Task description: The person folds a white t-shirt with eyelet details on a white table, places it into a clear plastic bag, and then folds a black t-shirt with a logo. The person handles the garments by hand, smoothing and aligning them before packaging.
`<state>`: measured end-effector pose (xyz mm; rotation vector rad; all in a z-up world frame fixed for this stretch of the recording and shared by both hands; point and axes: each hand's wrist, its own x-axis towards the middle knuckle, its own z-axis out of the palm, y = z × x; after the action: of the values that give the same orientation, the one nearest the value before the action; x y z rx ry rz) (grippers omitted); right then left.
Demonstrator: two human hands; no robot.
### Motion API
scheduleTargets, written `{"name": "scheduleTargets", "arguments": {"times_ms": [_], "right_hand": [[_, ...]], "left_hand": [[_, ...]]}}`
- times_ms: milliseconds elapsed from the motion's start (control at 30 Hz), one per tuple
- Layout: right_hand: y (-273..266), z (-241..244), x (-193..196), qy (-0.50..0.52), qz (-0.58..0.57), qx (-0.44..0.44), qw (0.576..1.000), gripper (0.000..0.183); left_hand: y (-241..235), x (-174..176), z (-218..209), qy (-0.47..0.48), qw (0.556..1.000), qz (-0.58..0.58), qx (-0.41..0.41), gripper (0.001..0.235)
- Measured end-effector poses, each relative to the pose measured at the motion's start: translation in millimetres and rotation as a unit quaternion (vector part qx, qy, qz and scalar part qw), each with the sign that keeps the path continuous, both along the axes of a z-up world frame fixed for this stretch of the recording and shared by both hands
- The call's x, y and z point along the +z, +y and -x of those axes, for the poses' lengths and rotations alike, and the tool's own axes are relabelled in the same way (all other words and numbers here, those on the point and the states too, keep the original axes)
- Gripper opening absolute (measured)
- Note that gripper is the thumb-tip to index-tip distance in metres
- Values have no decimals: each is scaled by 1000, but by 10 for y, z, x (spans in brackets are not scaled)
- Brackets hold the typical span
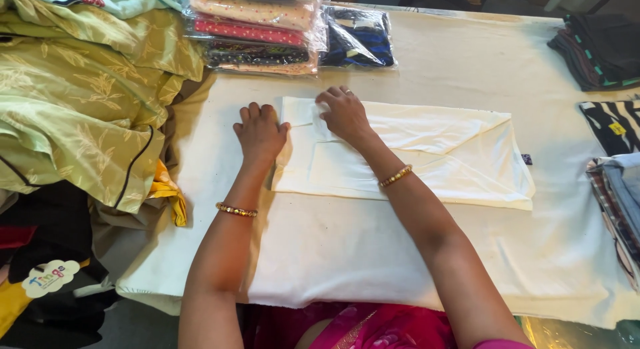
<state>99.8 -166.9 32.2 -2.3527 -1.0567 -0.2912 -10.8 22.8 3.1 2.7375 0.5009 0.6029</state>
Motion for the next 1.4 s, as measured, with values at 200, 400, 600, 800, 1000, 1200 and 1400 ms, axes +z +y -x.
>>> {"name": "scheduleTargets", "arguments": {"times_ms": [200, 400, 600, 800, 1000, 1200, 1400], "right_hand": [[364, -325, -60, 30, 28, 96, 995, 73], [573, -410, -19, 66, 139, 116, 981, 58], [332, -398, 211, 0, 68, 182, 981, 23], [-129, -432, 430, 166, 11, 126, 978, 28], [-882, -738, 194, 380, -158, 146, 900, 32], [-1598, -877, 64, 432, -243, 74, 865, 31], [-1953, -861, -10, 317, -145, -53, 936, 29]], "left_hand": [[114, -82, -81, 29, 998, 50, -5, 46], [139, -25, 198, 96, 987, 123, -25, 56], [-208, 302, 842, 187, 978, 80, -52, 67], [-456, 200, 758, 153, 978, 113, -81, 45], [-1445, 488, 587, 14, 917, 358, -177, 28], [-2166, 369, 197, 22, 930, 264, -255, 21], [-2454, 306, 165, 76, 947, 139, -278, 25]]}}
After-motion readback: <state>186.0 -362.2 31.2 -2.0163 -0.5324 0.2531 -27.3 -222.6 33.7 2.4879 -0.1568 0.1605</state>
